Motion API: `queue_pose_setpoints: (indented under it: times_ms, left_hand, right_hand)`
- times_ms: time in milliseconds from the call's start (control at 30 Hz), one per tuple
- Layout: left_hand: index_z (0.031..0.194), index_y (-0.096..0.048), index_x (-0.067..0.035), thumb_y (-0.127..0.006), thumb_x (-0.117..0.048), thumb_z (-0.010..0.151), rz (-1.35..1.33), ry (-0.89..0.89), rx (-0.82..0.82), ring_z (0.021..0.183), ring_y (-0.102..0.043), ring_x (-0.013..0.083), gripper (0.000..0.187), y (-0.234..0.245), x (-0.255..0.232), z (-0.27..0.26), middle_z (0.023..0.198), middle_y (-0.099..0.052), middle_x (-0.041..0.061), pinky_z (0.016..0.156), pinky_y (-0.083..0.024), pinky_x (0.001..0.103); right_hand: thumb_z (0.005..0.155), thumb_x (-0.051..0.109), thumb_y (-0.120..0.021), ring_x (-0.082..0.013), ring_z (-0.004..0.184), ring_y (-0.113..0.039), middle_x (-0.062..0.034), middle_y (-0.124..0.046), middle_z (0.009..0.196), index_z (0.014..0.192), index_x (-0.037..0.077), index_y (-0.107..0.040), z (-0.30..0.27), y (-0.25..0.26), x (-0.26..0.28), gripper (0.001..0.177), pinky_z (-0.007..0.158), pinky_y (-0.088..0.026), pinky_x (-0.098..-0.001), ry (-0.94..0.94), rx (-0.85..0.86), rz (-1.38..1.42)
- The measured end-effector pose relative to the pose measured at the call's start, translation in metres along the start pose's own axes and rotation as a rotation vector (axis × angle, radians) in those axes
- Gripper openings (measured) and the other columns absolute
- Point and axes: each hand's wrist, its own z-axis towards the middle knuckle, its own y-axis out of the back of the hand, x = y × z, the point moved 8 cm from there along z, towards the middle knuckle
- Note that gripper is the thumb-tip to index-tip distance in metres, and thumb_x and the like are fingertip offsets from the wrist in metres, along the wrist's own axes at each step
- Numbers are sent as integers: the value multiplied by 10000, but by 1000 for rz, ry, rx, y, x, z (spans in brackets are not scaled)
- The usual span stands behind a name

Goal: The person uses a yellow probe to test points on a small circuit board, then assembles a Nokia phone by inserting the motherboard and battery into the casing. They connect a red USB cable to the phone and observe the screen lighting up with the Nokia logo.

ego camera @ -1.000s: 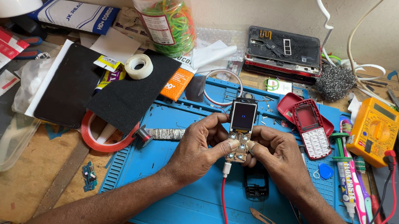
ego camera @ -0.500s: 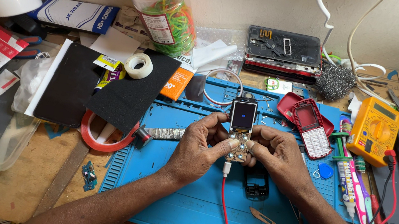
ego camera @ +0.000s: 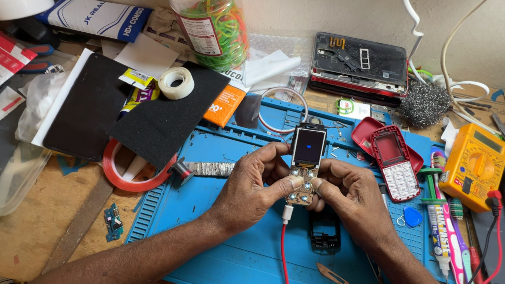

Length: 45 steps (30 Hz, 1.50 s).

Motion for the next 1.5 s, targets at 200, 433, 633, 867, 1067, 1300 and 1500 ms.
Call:
queue_pose_setpoints:
  times_ms: [200,433,633,867,1067,1300,1500]
  left_hand:
    - [1264,-627,-30,-738,-159,923,-5,2,2,757,-642,60,381,0,0,0,822,-686,1,696,-541,249]
    - [1271,-629,-29,-739,-161,924,-2,2,2,757,-645,61,387,0,0,0,820,-691,4,694,-542,249]
    - [1281,-625,-29,-736,-163,921,-12,13,3,757,-647,58,400,-1,0,1,823,-693,3,691,-544,248]
    - [1271,-618,-22,-736,-162,923,-13,0,-2,755,-645,57,393,0,-1,0,823,-684,1,691,-545,247]
    - [1268,-626,-24,-733,-156,924,-6,7,4,752,-644,59,383,0,-1,0,819,-687,3,695,-543,252]
    - [1366,-558,-45,-697,-161,961,-143,48,31,900,-695,90,444,-4,5,2,963,-712,43,823,-591,273]
    - [1483,-470,-71,-684,-127,956,-330,108,52,927,-707,127,572,-7,15,6,1273,-601,116,797,-612,284]
  right_hand:
    - [942,122,-633,-74,641,-629,-46,-708,733,992,-25,-721,0,0,1,179,590,-514,-236,2,-3,11]
    - [941,118,-635,-71,641,-625,-42,-708,737,994,-23,-723,0,-1,1,175,589,-511,-234,5,3,26]
    - [941,118,-639,-70,640,-624,-41,-706,734,977,-27,-719,0,-1,-1,169,590,-510,-232,4,6,39]
    - [935,113,-640,-68,638,-620,-36,-707,734,989,-24,-725,0,-1,1,171,587,-504,-231,9,6,19]
    - [936,127,-638,-64,643,-611,-31,-708,751,1005,-21,-728,0,-1,1,187,592,-504,-229,-6,6,51]
    - [1058,271,-457,-98,674,-653,-40,-697,761,1097,-14,-697,1,1,3,374,628,-541,-241,36,0,141]
    - [1043,248,-482,-89,673,-638,-44,-703,816,1221,-5,-678,4,-3,2,366,612,-532,-242,-9,17,198]
